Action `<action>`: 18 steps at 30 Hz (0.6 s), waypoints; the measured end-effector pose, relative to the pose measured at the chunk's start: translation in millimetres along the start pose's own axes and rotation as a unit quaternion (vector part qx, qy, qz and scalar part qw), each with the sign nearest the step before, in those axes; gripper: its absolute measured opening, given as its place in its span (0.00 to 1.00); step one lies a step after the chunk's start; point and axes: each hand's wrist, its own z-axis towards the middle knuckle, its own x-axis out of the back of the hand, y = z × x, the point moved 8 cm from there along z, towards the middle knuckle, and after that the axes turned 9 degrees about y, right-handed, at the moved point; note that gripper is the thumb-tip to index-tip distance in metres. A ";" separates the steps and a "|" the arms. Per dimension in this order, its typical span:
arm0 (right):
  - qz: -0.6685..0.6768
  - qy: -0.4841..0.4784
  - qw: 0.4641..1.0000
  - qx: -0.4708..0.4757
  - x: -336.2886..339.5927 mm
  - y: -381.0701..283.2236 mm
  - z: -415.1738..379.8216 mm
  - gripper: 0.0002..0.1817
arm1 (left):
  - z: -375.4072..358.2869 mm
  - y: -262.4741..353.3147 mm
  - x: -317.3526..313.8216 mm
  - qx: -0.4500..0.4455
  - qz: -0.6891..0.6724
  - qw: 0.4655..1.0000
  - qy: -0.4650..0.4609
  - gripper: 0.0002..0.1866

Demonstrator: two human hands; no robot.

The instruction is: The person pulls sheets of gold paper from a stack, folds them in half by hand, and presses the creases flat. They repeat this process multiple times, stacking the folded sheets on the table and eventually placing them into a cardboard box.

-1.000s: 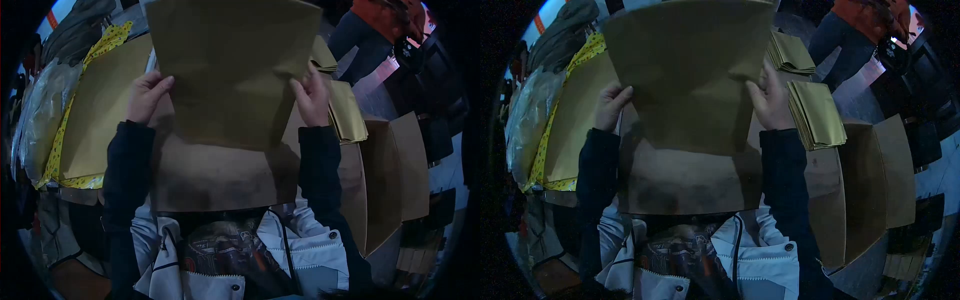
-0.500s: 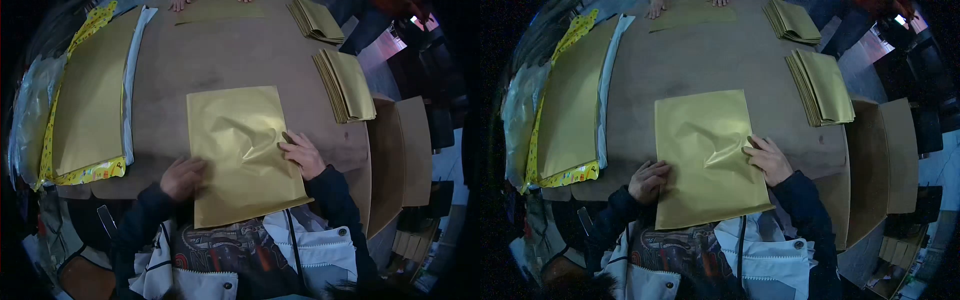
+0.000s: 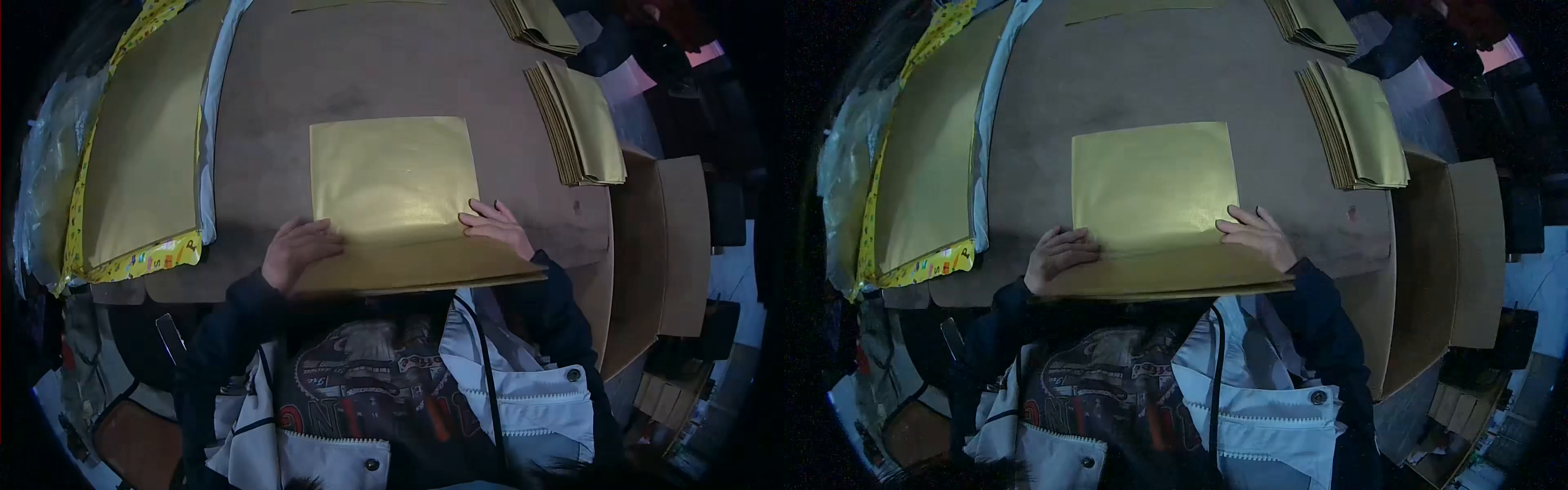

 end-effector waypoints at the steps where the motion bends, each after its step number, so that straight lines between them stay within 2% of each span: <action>1: 0.005 0.050 0.999 0.005 6.8 -7.0 3.9 0.12 | 8.3 1.6 12.8 0.004 -0.099 0.993 0.064 0.13; 2: 0.060 0.070 0.993 -0.077 12.7 -2.8 5.7 0.11 | -2.1 -20.1 10.3 0.255 -0.115 0.959 0.044 0.09; 3: 0.113 0.091 0.977 -0.157 16.6 -0.4 8.5 0.12 | 1.4 -21.8 8.4 0.254 -0.115 0.959 0.045 0.09; 4: 0.105 0.187 0.972 -0.096 29.9 -12.2 20.1 0.15 | 1.0 -34.6 6.1 0.306 -0.095 0.946 0.052 0.11; 5: 0.104 0.187 0.972 -0.094 26.2 -13.5 25.5 0.15 | 0.2 -45.3 5.2 0.358 -0.075 0.929 0.059 0.14; 6: 0.059 0.209 0.962 -0.163 25.5 -3.1 27.2 0.16 | 7.1 -46.3 6.6 0.358 -0.075 0.929 0.062 0.14; 7: 0.014 0.230 0.946 -0.229 26.4 4.6 29.9 0.16 | 10.3 -51.7 6.3 0.399 -0.059 0.914 0.043 0.19; 8: -0.018 0.275 0.942 -0.190 32.0 -6.5 38.3 0.17 | 9.6 -56.0 5.2 0.440 -0.044 0.897 0.024 0.26; 9: -0.019 0.276 0.942 -0.188 29.7 -5.6 41.7 0.17 | 9.9 -54.1 5.4 0.439 -0.043 0.897 0.026 0.26; 11: -0.090 0.276 0.939 -0.183 25.0 -1.3 47.0 0.17 | 18.5 -40.4 13.2 0.357 -0.107 0.923 0.098 0.40; 12: -0.096 0.306 0.932 -0.169 27.0 -6.6 47.3 0.15 | 18.4 -41.6 13.5 0.356 -0.107 0.923 0.100 0.40; 14: -0.094 0.308 0.933 -0.163 23.2 -1.3 47.5 0.14 | 15.2 -48.1 6.7 0.382 -0.057 0.921 0.040 0.48; 15: -0.091 0.309 0.933 -0.158 23.0 0.1 47.4 0.13 | 20.1 -45.1 10.6 0.381 -0.057 0.922 0.043 0.48; 17: -0.112 0.303 0.932 -0.163 24.4 -2.4 48.1 0.10 | 25.5 -41.9 8.6 0.439 -0.068 0.895 -0.043 0.49; 18: -0.093 0.300 0.934 -0.168 23.1 -0.6 47.8 0.09 | 27.4 -42.3 8.9 0.434 -0.068 0.897 -0.041 0.49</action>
